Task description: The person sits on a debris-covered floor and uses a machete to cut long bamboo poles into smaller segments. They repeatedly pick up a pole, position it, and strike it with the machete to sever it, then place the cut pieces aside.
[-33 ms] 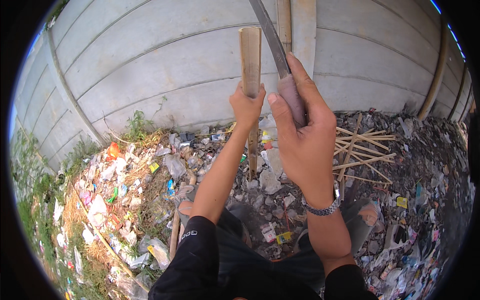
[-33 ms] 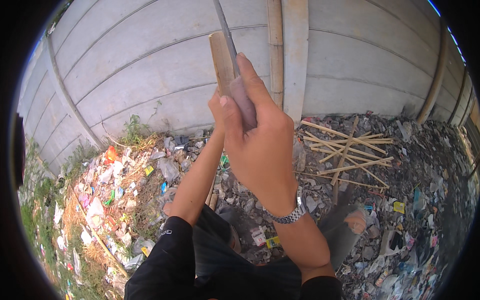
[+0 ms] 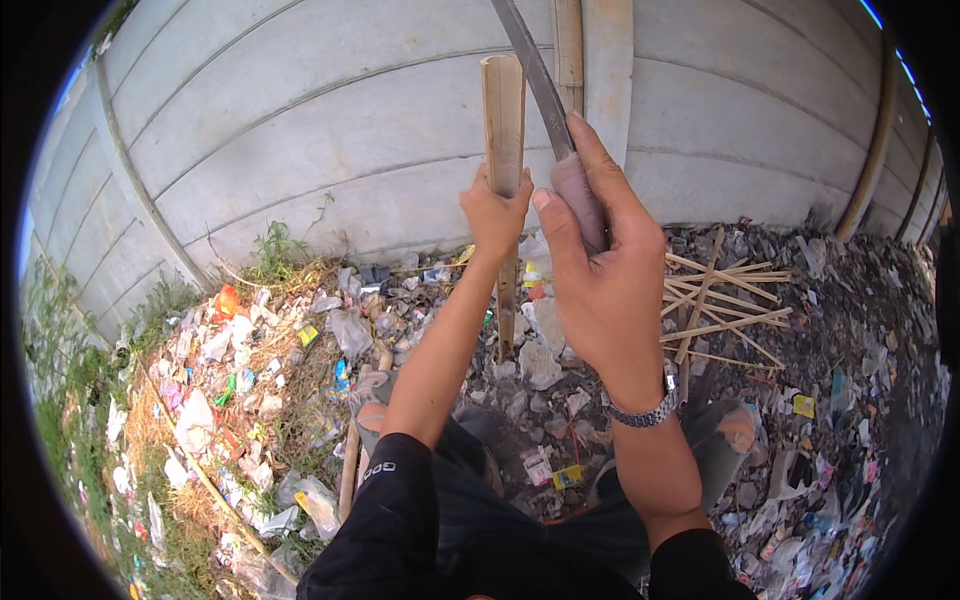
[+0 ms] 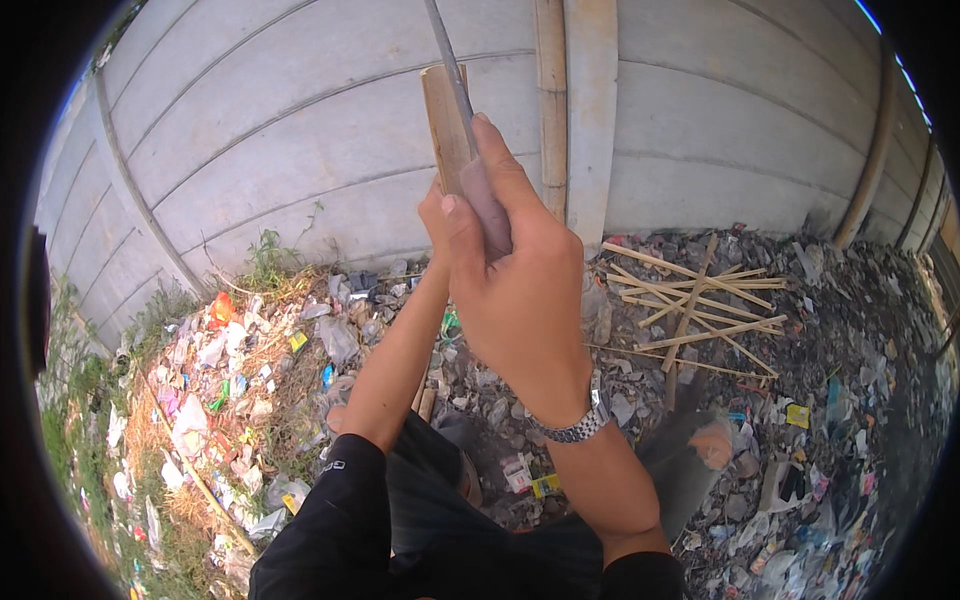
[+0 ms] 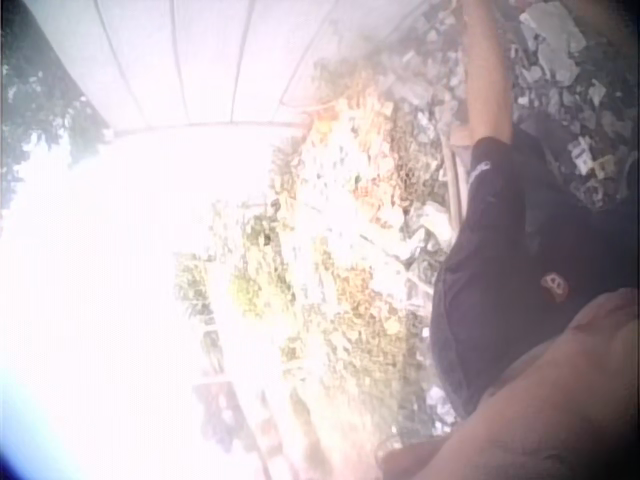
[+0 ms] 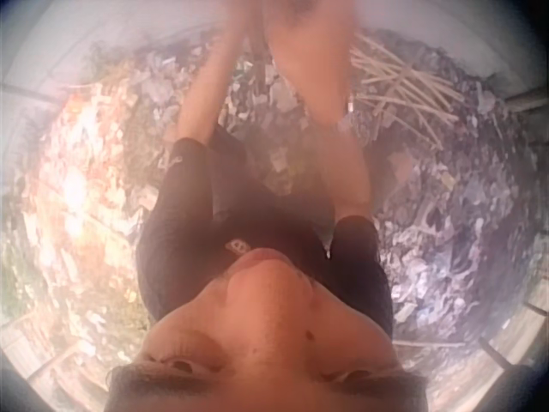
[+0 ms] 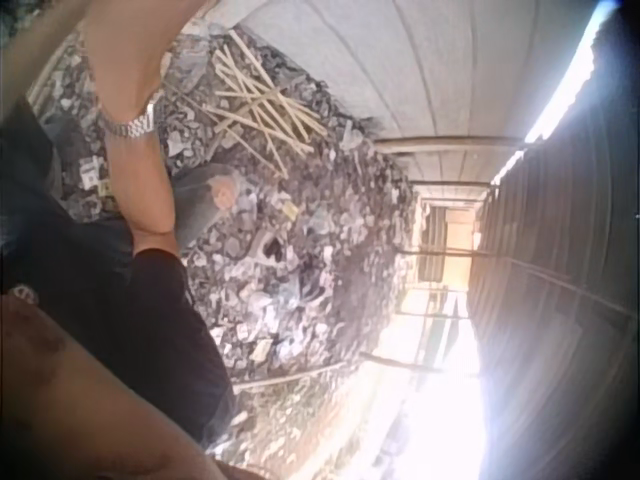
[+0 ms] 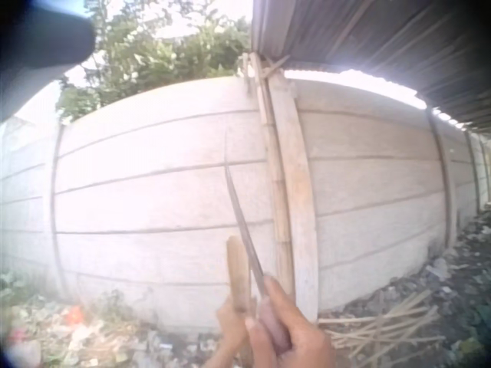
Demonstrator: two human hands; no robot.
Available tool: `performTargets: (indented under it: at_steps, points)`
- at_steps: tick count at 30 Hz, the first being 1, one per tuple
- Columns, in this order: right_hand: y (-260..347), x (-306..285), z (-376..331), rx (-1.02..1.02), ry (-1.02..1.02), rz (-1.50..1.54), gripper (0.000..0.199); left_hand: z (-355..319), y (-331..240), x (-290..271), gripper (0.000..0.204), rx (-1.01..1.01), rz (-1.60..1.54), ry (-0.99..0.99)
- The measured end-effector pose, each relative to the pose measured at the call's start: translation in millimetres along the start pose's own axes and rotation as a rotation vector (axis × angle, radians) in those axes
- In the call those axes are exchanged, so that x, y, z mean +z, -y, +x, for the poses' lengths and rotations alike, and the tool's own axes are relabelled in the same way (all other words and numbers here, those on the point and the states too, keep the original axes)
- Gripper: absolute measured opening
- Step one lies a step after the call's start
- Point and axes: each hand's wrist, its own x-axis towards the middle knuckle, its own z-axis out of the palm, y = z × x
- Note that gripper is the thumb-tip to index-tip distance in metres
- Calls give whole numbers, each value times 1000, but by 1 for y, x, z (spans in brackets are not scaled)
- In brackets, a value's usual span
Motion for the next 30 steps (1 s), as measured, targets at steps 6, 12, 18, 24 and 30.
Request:
performTargets:
  at_steps: [6,12,18,24,30]
  points:
    - [-22,9,-2,117,53,-74,51,-10,9,9,32,-36,-23,-10]
    - [-26,12,-3,97,-23,-135,51,-12,22,26,34,-104,-73,-13]
    - [-26,13,-4,86,-50,-177,51,-13,32,36,35,-201,-153,-17]
    - [-14,11,-4,138,-14,-249,49,-16,27,38,38,-246,-247,-34]
    - [7,0,13,220,140,-454,45,-20,-4,31,40,-44,203,-119]
